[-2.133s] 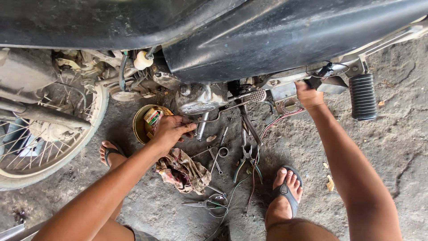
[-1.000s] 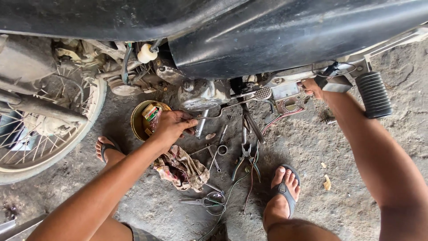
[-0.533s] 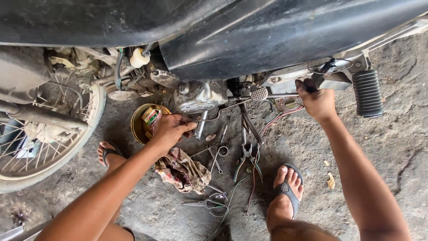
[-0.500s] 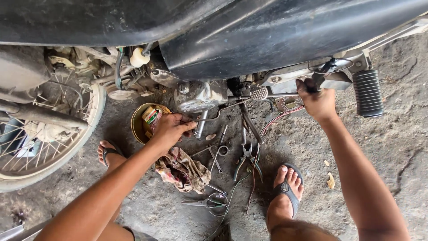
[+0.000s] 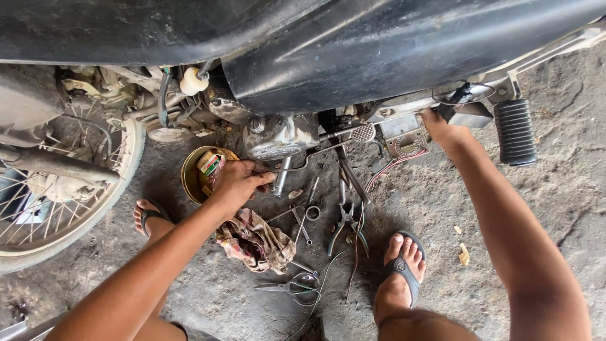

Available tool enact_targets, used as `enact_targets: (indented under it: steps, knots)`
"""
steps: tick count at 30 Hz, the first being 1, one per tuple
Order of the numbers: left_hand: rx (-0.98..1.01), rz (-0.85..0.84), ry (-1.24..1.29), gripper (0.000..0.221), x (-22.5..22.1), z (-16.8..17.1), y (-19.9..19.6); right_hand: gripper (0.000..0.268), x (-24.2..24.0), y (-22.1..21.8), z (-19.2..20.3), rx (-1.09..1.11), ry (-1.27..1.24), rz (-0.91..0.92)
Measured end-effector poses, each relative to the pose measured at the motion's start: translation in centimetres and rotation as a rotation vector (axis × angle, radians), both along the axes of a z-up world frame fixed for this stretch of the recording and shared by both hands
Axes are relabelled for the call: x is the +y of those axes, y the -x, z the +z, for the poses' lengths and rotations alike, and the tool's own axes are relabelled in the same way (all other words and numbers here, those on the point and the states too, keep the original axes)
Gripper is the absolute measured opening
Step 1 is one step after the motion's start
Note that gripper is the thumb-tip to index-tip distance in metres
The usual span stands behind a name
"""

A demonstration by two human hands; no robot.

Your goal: Repairing and connecting electrical wiring on a motorcycle engine area

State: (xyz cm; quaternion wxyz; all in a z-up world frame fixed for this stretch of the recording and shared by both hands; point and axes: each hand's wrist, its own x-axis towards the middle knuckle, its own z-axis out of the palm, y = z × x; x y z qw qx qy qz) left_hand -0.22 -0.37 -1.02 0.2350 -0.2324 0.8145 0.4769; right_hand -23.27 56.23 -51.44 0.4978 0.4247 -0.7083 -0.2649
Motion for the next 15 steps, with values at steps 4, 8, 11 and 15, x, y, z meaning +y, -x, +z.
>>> enact_targets:
  steps: [4,8,11,15]
  knots:
    - [-0.006,0.012,-0.003,0.028,0.1,0.3,-0.1,0.016,2.8,-7.6,7.0,-0.073,0.127,-0.248]
    - [-0.026,0.009,0.007,0.027,0.3,0.8,-0.1,0.018,-7.4,-3.0,3.4,-0.296,0.299,-0.518]
    - [-0.010,0.001,-0.002,0.025,0.4,0.6,0.2,0.045,-12.2,-9.1,27.7,-1.676,1.353,-0.771]
    - [-0.010,0.016,-0.028,0.026,0.7,0.6,0.3,0.025,-10.0,-7.0,19.0,-0.528,0.462,-0.504]
